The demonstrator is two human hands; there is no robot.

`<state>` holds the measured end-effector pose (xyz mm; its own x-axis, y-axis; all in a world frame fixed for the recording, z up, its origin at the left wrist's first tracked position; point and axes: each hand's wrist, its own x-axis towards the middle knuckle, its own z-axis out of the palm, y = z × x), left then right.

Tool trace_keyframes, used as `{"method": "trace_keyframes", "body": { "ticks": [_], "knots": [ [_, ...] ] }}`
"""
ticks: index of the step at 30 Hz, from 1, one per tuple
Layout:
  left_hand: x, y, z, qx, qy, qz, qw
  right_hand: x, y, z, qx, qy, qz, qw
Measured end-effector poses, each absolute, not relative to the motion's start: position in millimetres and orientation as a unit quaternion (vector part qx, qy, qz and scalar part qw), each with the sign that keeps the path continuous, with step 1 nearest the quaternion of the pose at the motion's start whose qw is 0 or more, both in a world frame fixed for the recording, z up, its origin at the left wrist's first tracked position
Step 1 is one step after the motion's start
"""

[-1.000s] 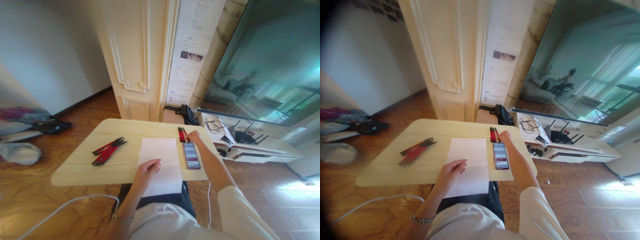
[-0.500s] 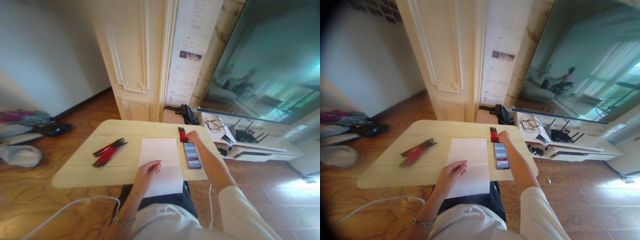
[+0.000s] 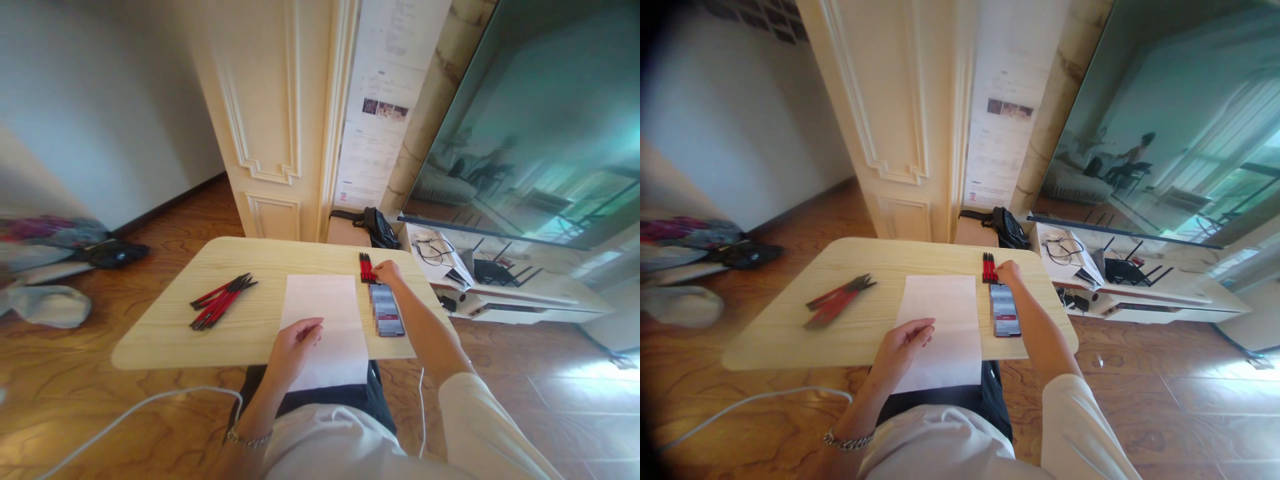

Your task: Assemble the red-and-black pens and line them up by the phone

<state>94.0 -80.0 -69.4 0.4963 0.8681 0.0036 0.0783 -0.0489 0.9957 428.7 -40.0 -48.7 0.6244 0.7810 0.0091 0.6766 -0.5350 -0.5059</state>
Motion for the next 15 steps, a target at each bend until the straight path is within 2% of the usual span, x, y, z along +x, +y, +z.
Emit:
{"method": "trace_keyframes", "body": {
  "ticks": [5,9,15],
  "knots": [
    [70.6,-66.8,-66.1,0.677,0.391,0.37,0.501,417.9,-46.9,-42.2,-0.868,-0.425,0.098,0.237],
    [32.8,-42.4,-62.2,0.724,0.473,0.38,0.328,376.1,-69.4,-44.7,-0.803,-0.507,0.076,0.304],
    [-18.2,-2.6,-55.3,0.753,0.577,0.299,0.103,305.4,-115.6,-74.6,-0.726,-0.623,0.08,0.281]
  ]
}}
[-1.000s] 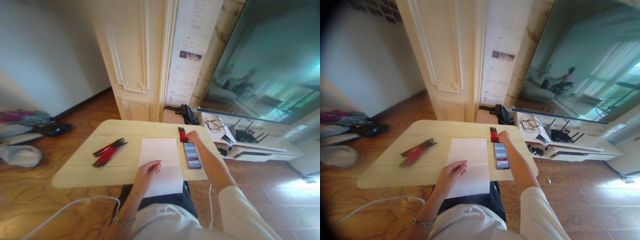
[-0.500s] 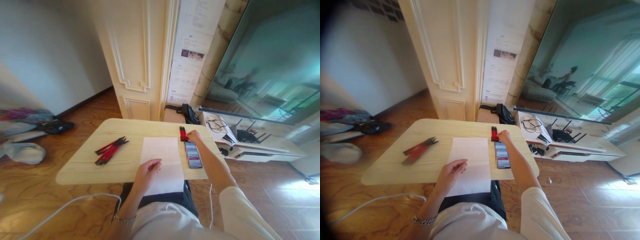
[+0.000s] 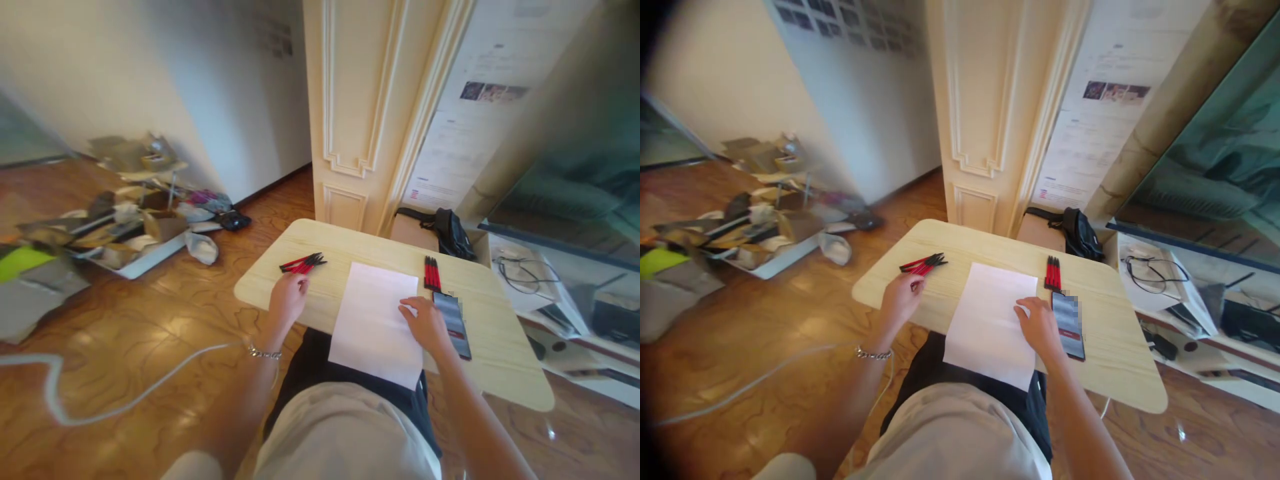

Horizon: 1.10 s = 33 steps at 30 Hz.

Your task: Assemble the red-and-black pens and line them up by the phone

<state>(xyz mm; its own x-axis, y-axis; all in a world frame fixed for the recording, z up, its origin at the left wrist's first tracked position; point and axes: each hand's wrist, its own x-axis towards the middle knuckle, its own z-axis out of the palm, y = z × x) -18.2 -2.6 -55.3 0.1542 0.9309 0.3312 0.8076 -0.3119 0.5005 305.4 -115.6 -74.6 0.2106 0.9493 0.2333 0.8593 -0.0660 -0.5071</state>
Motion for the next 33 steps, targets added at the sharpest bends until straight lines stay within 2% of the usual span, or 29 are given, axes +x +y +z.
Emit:
{"method": "trace_keyframes", "body": {
  "ticks": [4,20,27,33],
  "knots": [
    [-28.4,11.8,-56.1,0.736,0.632,0.237,0.046,288.3,-127.7,-94.7,-0.728,-0.627,0.05,0.273],
    [-19.2,21.8,-59.9,0.736,0.661,0.144,0.012,288.7,-127.4,-104.5,-0.732,-0.617,0.052,0.285],
    [-20.8,13.4,-50.2,0.727,0.667,0.164,0.015,289.7,-124.9,-105.6,-0.733,-0.612,0.058,0.292],
    [4.0,-17.2,-45.6,0.753,0.617,0.214,0.084,291.4,-122.3,-108.2,-0.729,-0.616,0.049,0.293]
  ]
}}
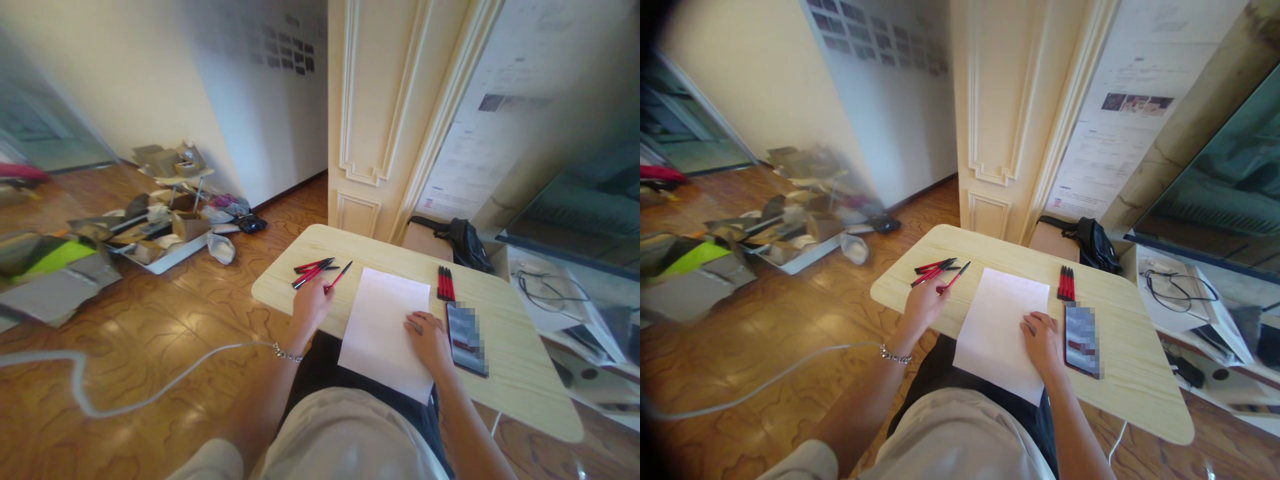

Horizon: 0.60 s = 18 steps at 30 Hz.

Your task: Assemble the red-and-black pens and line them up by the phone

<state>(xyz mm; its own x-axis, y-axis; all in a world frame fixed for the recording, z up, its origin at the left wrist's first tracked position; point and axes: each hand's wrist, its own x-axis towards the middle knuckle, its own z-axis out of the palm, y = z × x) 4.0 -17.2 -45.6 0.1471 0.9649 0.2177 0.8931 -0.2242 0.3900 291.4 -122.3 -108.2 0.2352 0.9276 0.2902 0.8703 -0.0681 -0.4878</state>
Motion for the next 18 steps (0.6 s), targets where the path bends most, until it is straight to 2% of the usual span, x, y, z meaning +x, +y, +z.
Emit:
{"method": "trace_keyframes", "body": {
  "ticks": [6,18],
  "knots": [
    [53.8,-50.0,-56.3,0.778,0.563,0.25,0.128,291.2,-121.4,-109.0,-0.729,-0.616,0.048,0.295],
    [104.6,-71.9,-78.1,0.811,0.543,0.149,0.159,289.5,-122.0,-107.2,-0.723,-0.61,0.037,0.321]
  ]
}}
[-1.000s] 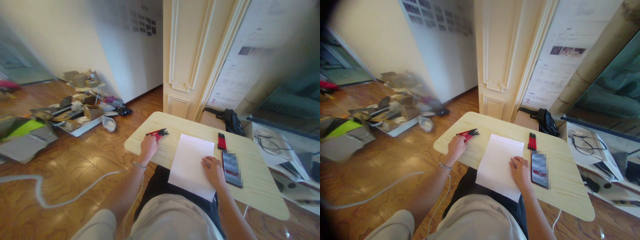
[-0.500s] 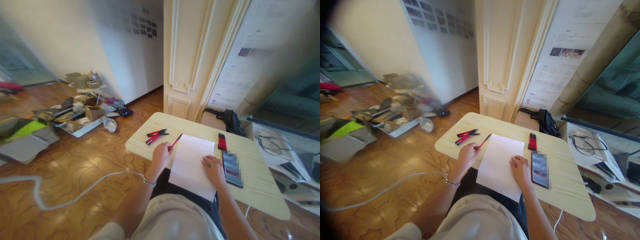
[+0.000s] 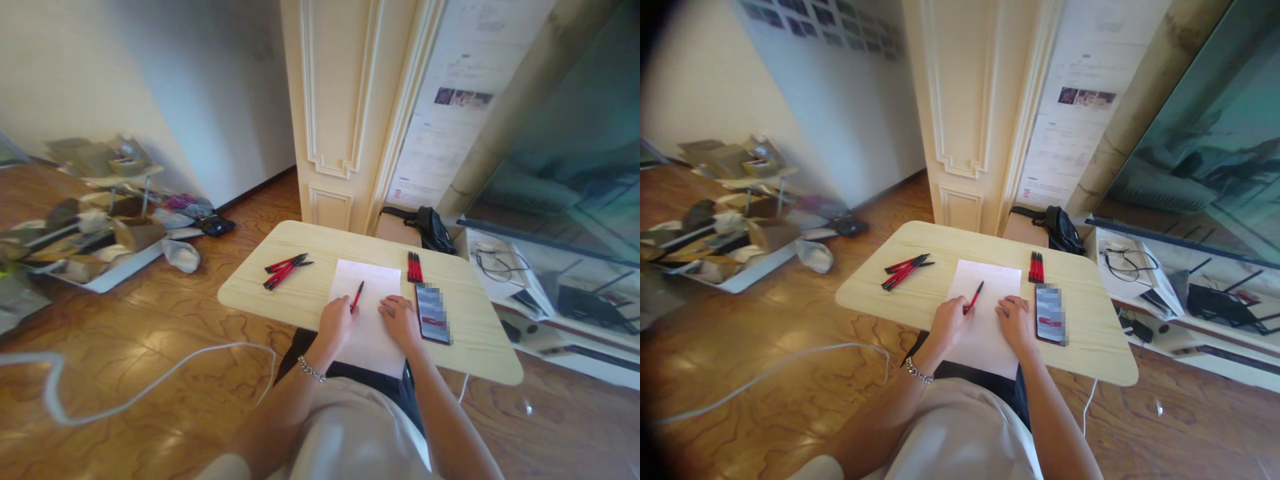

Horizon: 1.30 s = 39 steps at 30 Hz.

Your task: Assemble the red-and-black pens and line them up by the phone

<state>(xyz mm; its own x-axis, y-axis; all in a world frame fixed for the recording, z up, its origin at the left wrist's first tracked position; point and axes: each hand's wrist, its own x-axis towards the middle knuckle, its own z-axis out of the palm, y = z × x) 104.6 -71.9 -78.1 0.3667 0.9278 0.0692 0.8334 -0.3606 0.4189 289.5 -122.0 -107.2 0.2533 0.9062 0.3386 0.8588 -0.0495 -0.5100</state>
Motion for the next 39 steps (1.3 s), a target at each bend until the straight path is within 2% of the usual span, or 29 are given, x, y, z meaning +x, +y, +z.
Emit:
{"method": "trace_keyframes", "body": {
  "ticks": [15,21,26,35,39],
  "knots": [
    [114.3,-82.1,-71.0,0.804,0.565,0.111,0.146,289.0,-123.2,-106.7,-0.726,-0.602,0.042,0.329],
    [108.1,-83.5,-69.4,0.805,0.548,0.163,0.157,287.0,-124.7,-100.3,-0.73,-0.609,0.051,0.306],
    [91.5,-82.6,-67.7,0.801,0.517,0.222,0.207,288.5,-124.1,-93.1,-0.73,-0.619,0.067,0.282],
    [60.3,-79.0,-74.1,0.757,0.486,0.333,0.28,275.8,-126.9,-80.2,-0.742,-0.594,0.047,0.309],
    [58.8,-80.8,-76.4,0.74,0.51,0.337,0.281,255.7,-120.7,-71.1,-0.772,-0.578,0.095,0.246]
  ]
}}
